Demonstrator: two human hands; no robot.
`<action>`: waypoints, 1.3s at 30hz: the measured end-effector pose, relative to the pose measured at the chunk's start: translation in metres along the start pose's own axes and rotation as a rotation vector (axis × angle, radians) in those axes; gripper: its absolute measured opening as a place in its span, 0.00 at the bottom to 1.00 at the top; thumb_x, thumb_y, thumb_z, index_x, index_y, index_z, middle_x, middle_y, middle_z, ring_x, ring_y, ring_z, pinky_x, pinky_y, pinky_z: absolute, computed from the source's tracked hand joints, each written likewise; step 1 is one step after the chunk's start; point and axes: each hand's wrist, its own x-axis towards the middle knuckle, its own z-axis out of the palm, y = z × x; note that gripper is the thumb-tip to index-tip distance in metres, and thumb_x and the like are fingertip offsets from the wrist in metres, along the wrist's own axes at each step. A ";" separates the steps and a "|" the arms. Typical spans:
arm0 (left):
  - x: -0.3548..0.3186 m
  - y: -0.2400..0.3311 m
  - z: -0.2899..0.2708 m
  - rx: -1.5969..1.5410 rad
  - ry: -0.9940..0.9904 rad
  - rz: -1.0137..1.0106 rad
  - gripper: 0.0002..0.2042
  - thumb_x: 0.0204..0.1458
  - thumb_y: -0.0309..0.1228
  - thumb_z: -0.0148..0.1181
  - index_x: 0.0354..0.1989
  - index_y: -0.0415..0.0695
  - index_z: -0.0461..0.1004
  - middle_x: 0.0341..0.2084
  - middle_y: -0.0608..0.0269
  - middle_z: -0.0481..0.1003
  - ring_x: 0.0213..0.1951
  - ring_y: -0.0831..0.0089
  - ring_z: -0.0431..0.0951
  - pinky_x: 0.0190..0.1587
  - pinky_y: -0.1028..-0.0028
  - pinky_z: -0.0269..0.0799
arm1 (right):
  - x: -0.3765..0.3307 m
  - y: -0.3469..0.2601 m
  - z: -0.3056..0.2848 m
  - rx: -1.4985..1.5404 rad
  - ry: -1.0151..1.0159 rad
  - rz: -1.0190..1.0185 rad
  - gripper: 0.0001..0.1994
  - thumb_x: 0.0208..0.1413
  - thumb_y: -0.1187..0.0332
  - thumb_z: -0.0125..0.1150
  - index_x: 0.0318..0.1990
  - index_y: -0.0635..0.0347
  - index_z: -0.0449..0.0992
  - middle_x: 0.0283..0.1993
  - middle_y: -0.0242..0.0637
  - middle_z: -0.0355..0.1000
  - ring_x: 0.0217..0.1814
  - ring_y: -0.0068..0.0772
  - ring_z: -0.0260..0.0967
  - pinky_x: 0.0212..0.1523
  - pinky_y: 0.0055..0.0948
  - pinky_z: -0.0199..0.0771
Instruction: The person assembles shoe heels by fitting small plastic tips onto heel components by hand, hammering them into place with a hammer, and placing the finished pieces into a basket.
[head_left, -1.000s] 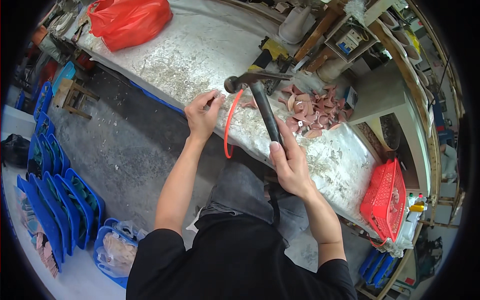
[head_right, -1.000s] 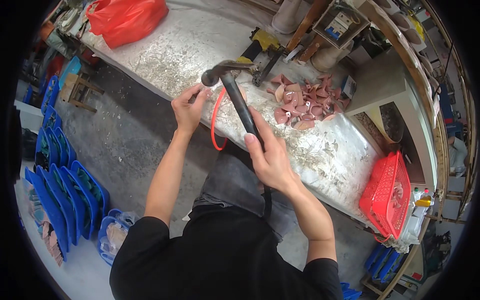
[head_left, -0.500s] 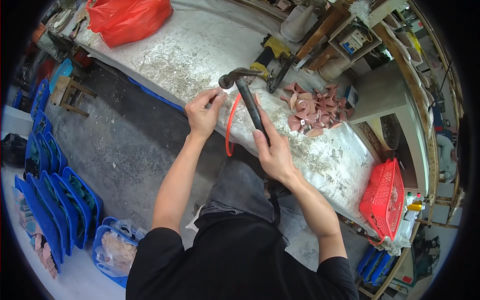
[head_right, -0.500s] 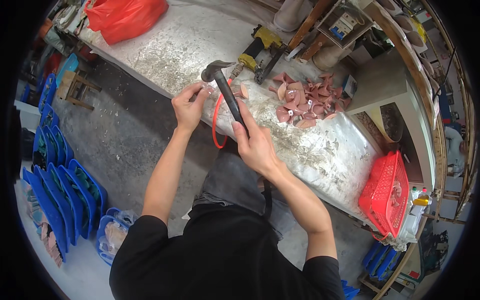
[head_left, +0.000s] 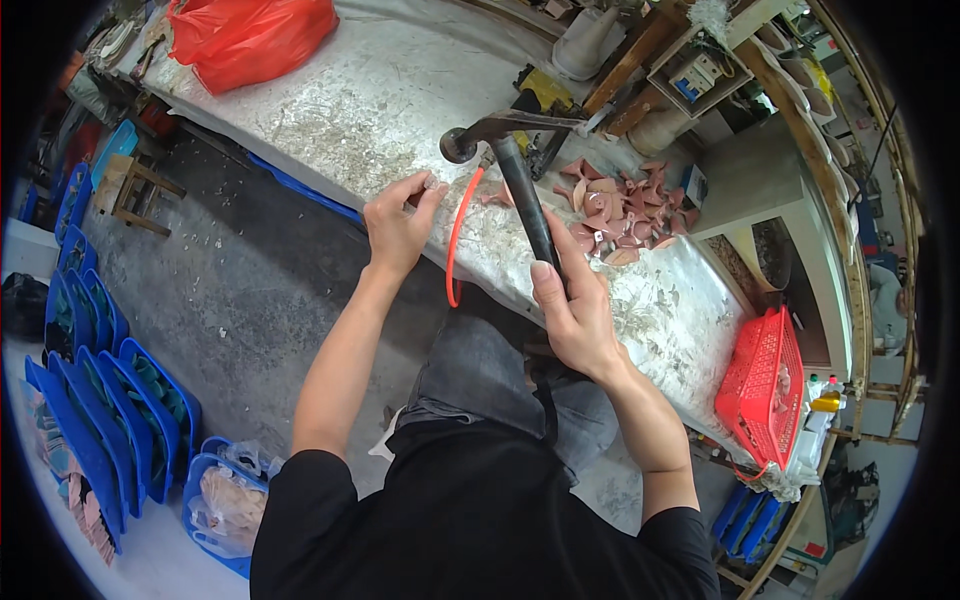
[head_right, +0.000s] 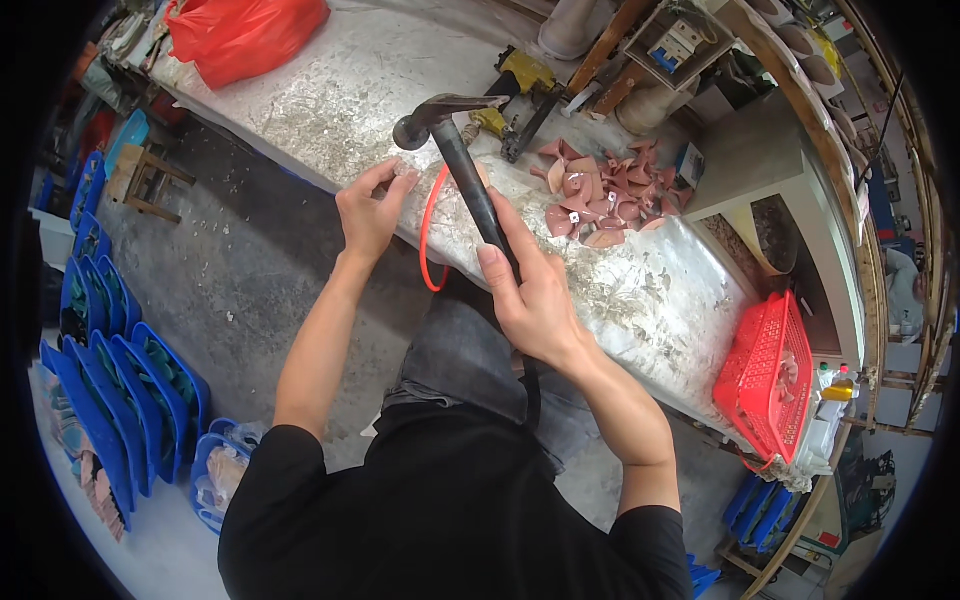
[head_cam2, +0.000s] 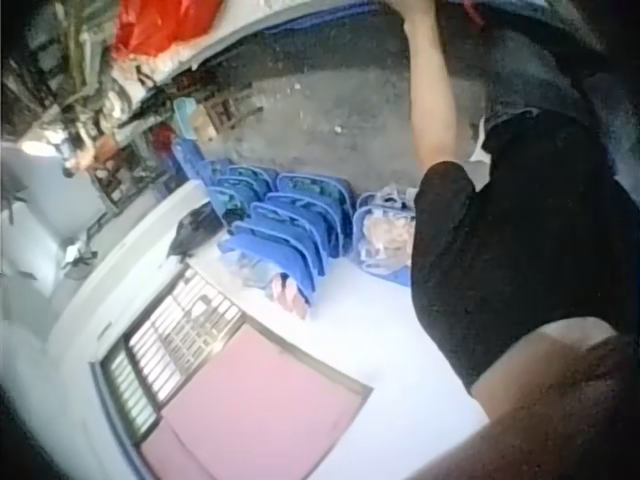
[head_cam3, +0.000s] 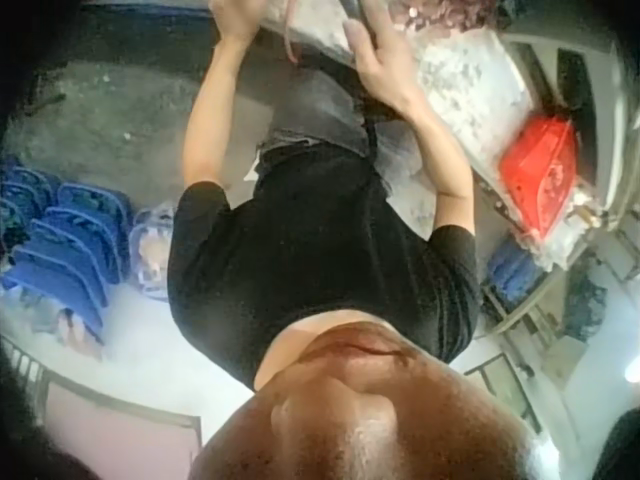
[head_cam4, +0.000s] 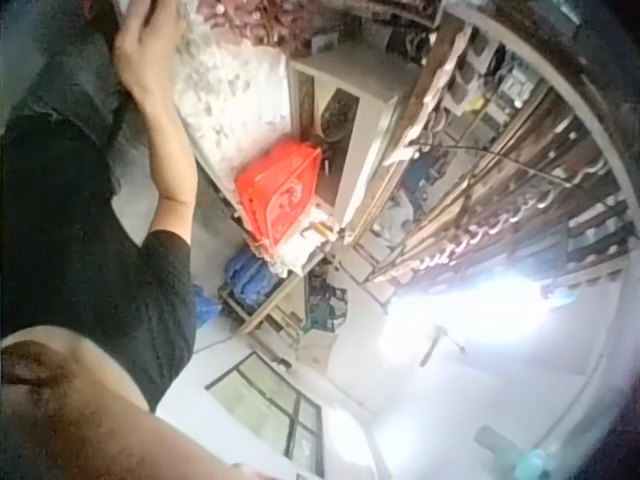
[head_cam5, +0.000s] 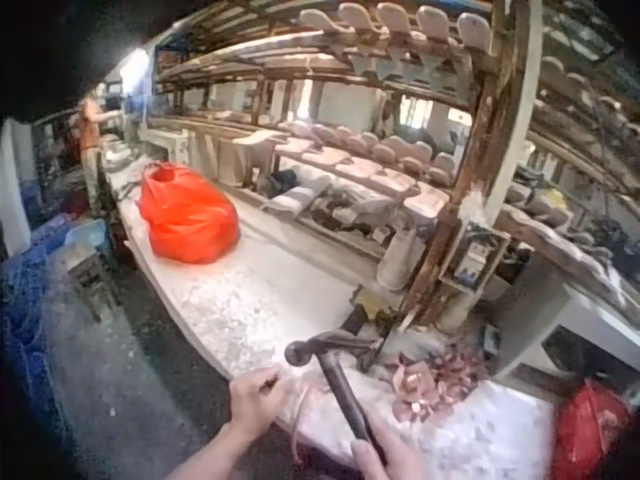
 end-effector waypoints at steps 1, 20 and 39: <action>0.001 0.004 -0.001 -0.001 -0.004 -0.001 0.13 0.54 0.24 0.76 0.47 0.33 0.86 0.35 0.53 0.88 0.34 0.75 0.85 0.41 0.74 0.80 | -0.001 0.002 0.000 0.007 0.007 0.003 0.28 0.76 0.61 0.54 0.79 0.60 0.61 0.62 0.65 0.77 0.64 0.67 0.77 0.64 0.47 0.75; 0.000 -0.015 0.007 0.158 0.039 0.391 0.08 0.58 0.22 0.70 0.45 0.36 0.83 0.32 0.53 0.87 0.34 0.59 0.89 0.36 0.68 0.82 | -0.006 0.004 0.007 0.025 -0.042 0.126 0.29 0.75 0.61 0.55 0.79 0.59 0.61 0.49 0.64 0.82 0.43 0.58 0.85 0.50 0.43 0.80; 0.011 -0.022 -0.026 0.110 -0.315 0.236 0.24 0.55 0.27 0.73 0.58 0.29 0.77 0.51 0.43 0.80 0.48 0.52 0.84 0.54 0.61 0.79 | 0.005 0.064 0.067 -0.100 0.118 -0.084 0.30 0.71 0.68 0.58 0.79 0.59 0.61 0.47 0.66 0.80 0.39 0.59 0.84 0.43 0.39 0.81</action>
